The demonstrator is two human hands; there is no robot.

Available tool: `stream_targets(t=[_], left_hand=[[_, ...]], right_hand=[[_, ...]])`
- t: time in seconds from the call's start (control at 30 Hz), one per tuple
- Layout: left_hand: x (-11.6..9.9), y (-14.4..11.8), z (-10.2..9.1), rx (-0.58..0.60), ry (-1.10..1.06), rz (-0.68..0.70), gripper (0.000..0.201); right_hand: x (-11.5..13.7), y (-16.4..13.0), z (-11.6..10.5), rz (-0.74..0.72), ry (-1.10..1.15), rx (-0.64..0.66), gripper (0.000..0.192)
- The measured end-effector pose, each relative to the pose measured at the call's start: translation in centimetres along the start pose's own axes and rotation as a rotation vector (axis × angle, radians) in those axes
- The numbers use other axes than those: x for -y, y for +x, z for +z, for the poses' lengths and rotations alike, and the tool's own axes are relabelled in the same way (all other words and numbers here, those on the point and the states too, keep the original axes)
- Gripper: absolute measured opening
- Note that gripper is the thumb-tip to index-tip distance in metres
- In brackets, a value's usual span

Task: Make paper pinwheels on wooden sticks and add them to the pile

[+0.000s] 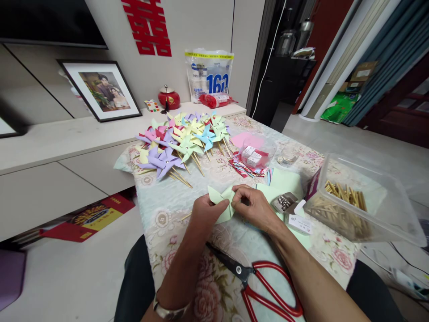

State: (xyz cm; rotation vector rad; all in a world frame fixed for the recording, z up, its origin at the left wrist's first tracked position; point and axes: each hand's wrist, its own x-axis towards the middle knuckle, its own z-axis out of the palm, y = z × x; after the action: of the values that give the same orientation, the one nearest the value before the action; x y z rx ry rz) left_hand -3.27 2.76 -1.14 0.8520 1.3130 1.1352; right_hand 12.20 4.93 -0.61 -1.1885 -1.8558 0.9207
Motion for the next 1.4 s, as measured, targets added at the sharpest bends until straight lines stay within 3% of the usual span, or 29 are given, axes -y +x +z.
stream_targets(t=[0.67, 0.97, 1.07, 1.13, 1.27, 1.4], left_hand=[[0.5, 0.4, -0.1, -0.035, 0.036, 0.034, 0.025], [0.9, 0.6, 0.0, 0.049, -0.137, 0.012, 0.041], [0.8, 0.6, 0.2, 0.007, -0.142, 0.013, 0.04], [0.8, 0.6, 0.3, -0.015, -0.151, 0.01, 0.038], [0.5, 0.5, 0.4, -0.007, -0.139, 0.02, 0.037], [0.2, 0.3, 0.4, 0.013, -0.111, 0.027, 0.034]], right_hand=[[0.2, -0.1, -0.5, 0.019, 0.059, 0.031, 0.008], [1.6, -0.6, -3.0, -0.04, 0.059, -0.28, 0.017], [3.1, -1.4, -5.6, -0.076, -0.088, -0.323, 0.013], [4.0, -1.9, -7.8, -0.063, -0.305, -0.296, 0.015], [4.8, -2.3, -10.6, 0.105, -0.874, 0.001, 0.018], [4.1, -2.3, -10.3, 0.31, -1.187, 0.239, 0.022]])
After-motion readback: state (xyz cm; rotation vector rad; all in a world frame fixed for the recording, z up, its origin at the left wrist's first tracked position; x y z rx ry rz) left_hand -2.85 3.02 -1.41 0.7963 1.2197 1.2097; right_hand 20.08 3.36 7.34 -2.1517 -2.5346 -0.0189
